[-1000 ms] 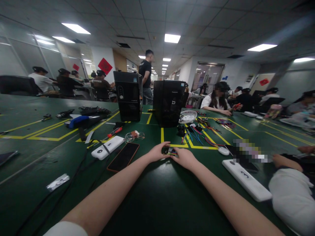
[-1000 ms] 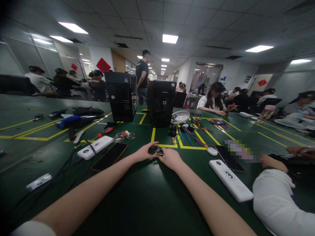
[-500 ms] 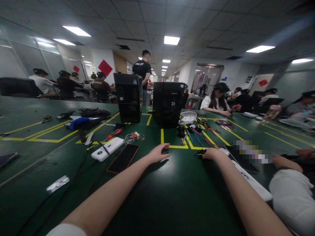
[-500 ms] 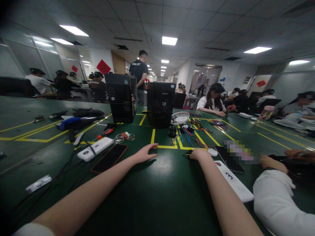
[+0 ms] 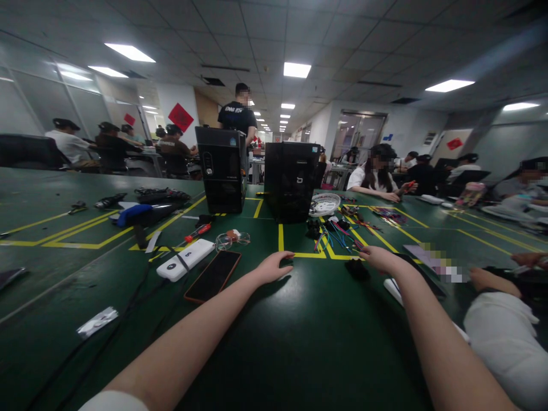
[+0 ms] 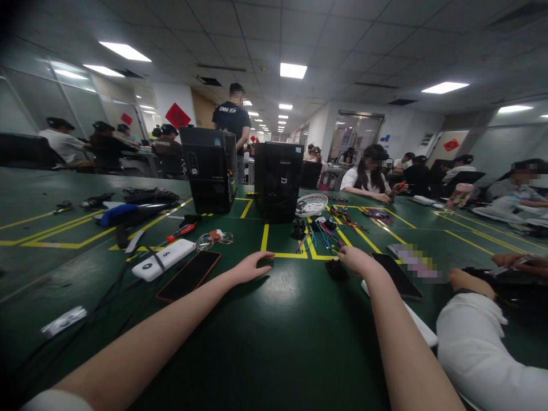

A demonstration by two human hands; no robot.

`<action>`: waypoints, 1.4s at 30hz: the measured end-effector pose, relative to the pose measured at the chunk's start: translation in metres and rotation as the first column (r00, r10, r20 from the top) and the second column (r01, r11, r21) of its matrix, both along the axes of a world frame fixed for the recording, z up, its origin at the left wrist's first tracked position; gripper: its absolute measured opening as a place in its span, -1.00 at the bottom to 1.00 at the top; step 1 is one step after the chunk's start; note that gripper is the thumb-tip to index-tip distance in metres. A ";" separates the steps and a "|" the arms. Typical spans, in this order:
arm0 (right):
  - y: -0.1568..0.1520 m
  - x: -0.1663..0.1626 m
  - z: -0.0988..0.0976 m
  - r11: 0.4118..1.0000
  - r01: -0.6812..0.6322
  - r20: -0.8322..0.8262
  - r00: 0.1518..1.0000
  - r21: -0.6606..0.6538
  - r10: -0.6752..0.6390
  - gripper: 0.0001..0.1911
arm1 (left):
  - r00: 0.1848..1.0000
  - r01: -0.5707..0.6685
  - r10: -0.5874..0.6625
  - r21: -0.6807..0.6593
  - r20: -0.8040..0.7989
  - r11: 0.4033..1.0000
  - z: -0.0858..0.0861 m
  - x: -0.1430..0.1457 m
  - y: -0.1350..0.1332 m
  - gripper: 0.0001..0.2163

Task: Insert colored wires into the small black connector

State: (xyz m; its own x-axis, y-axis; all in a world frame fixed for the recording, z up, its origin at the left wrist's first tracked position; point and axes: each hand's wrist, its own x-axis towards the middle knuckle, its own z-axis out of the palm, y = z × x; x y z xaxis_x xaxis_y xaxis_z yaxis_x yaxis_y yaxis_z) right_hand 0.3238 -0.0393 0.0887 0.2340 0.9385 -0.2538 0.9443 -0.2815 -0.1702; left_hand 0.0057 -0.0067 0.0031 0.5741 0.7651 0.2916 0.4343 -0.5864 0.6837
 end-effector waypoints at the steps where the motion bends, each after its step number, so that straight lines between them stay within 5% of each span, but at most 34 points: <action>1: 0.000 0.001 -0.001 1.000 0.004 0.001 1.000 0.031 -0.004 -0.55 | 1.000 0.004 -0.004 0.000 -0.005 1.000 0.001 0.000 0.000 -0.63; 11: -0.006 0.009 -0.017 0.959 -0.186 0.059 0.982 0.212 0.177 -0.59 | 1.000 0.013 -0.013 0.027 -0.020 1.000 -0.006 0.000 0.004 -0.68; 33: -0.007 0.020 -0.020 0.984 -0.171 -0.025 0.985 0.053 0.173 -0.59 | 0.999 0.013 -0.013 -0.004 -0.041 1.000 0.002 0.001 0.000 -0.69; 42: -0.013 0.002 -0.015 0.994 -0.092 -0.006 0.996 -0.064 0.092 -0.50 | 0.999 0.019 -0.018 0.033 -0.029 0.999 -0.006 0.002 0.005 -0.71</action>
State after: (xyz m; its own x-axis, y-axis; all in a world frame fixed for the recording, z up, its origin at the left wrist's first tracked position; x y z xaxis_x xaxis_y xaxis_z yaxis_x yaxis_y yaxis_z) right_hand 0.3253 -0.0523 0.0735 0.1468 0.9377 -0.3150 0.9662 -0.2041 -0.1573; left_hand 0.0075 -0.0016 -0.0024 0.5967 0.7442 0.3001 0.4425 -0.6171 0.6507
